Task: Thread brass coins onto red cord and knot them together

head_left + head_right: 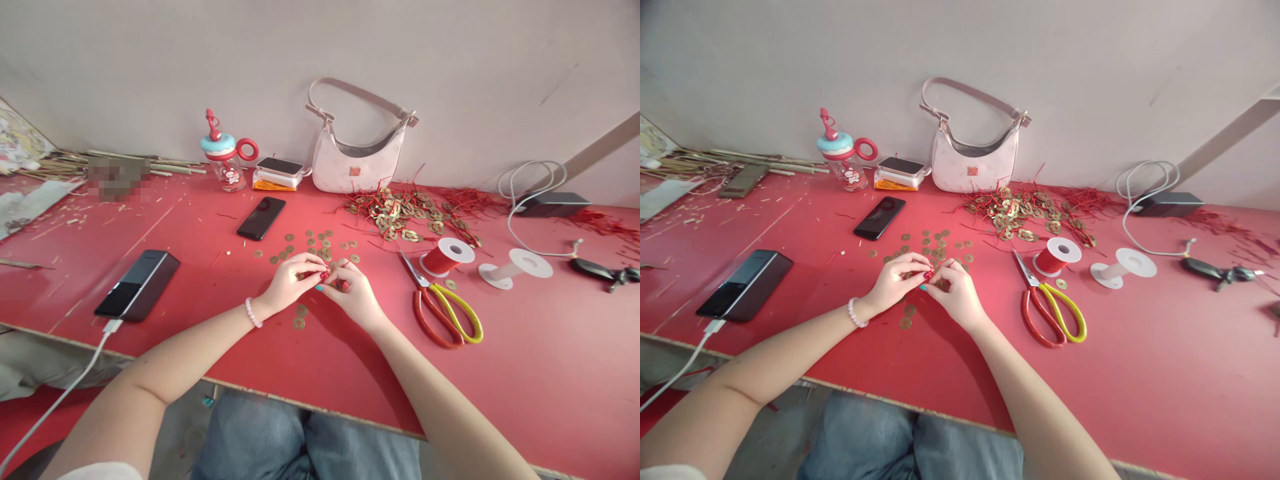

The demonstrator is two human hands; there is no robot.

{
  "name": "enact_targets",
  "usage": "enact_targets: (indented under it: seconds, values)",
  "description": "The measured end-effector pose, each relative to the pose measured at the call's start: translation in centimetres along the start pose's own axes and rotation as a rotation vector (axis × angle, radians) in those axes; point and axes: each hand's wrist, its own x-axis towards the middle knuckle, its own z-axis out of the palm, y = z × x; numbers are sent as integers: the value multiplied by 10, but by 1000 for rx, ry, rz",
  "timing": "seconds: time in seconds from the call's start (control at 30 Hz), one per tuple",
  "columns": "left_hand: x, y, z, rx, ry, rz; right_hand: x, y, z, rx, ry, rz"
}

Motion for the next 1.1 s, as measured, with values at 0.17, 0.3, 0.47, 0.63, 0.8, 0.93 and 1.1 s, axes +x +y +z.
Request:
enact_targets:
  seconds: [0.17,0.3,0.47,0.63,0.8,0.93,1.1]
  values:
    - [0,-1,-1,-3,8,-4,0,0,0,5,33,-2]
    - [1,-1,-1,-1,5,4,0,1,0,59,77,-7]
    - [1,1,-1,-9,-14,28,0,0,-1,118,106,-14]
    - [0,-2,0,-22,-31,35,-1,-1,-1,198,120,3]
    - [-1,-2,0,-14,-56,26,-1,-1,-2,214,108,-35]
    - [0,0,-1,-23,-67,26,0,-2,-4,348,125,35]
    - [0,-1,-1,-55,-135,21,1,-3,-5,384,230,113]
